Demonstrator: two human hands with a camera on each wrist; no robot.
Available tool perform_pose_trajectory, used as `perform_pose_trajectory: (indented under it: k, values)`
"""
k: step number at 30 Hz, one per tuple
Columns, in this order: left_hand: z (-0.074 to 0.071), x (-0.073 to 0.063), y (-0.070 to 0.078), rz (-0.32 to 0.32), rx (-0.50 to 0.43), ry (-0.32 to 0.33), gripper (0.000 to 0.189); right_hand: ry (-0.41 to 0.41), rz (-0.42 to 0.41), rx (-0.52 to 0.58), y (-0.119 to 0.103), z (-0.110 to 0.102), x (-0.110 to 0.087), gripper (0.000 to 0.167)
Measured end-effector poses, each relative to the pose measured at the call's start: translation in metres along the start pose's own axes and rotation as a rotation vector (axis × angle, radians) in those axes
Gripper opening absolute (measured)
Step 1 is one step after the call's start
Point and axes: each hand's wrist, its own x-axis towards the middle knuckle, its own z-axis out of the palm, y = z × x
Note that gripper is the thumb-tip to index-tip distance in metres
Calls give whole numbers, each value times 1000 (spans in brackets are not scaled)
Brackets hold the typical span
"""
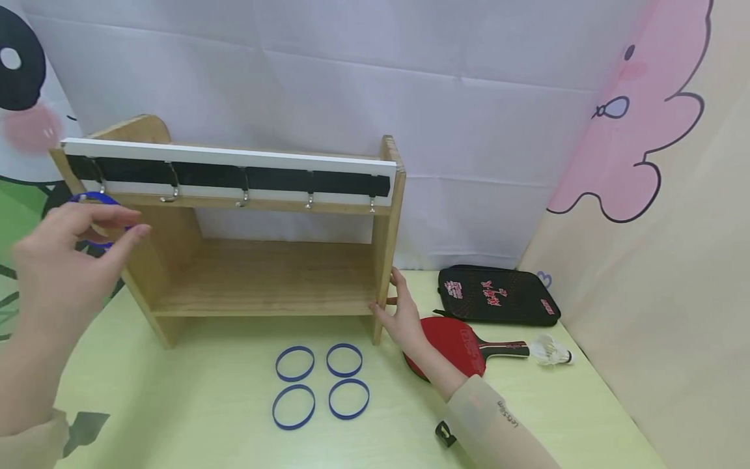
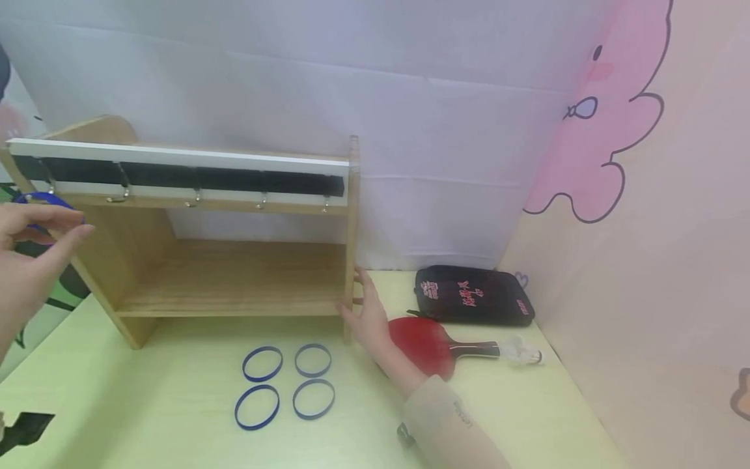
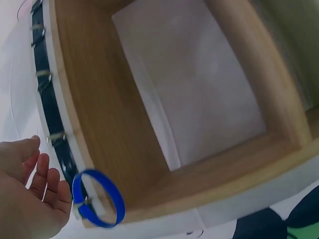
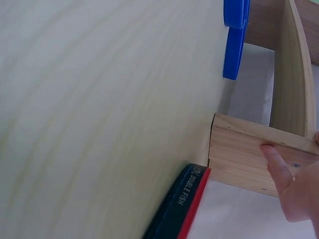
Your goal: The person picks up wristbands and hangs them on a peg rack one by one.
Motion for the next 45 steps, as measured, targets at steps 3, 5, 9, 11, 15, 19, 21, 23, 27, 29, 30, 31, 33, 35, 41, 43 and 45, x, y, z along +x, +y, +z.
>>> perform_pose_trajectory:
  k: [3,5,9,11,15,19,21,23,27,29,30,31,33,35,41,43,45]
  values:
    - [12,-12,2,72,-32,-27,20,-3,-8,5,-1,0,-1,79]
    - [21,-22,5,81,-43,-68,21,-2,-7,4,-2,-1,-1,79]
    - [41,-45,7,102,-38,-163,23,5,-4,10,-3,-2,-1,78]
    - [52,-57,6,127,-36,-198,25,6,-6,9,-3,-2,0,78]
    - [69,-77,3,149,-50,-258,31,5,0,13,-2,-1,1,78]
    - [85,-95,0,154,-68,-336,32,5,18,21,-1,0,1,78]
    - [94,-105,-3,166,-72,-392,32,5,19,22,-1,0,0,77]
    - [102,-116,-7,172,-72,-465,33,4,21,21,-1,1,0,78]
    - [120,-135,-17,179,-87,-624,29,6,15,18,0,1,0,78]
    - [129,-142,-23,199,-89,-682,27,6,6,17,0,1,1,78]
    - [133,-145,-26,218,-90,-704,25,6,3,18,0,1,1,78]
    - [137,-148,-29,235,-90,-727,25,6,2,21,0,1,1,78]
    - [144,-153,-34,262,-105,-767,24,6,-2,27,0,0,0,78]
    - [149,-157,-39,276,-132,-813,23,4,3,30,0,0,0,78]
    - [157,-162,-46,256,-208,-953,19,0,3,32,-1,-1,-1,78]
    - [159,-163,-46,246,-215,-996,16,2,5,33,-1,-1,-2,78]
    - [160,-164,-45,236,-222,-1029,13,3,8,32,-1,-1,-2,78]
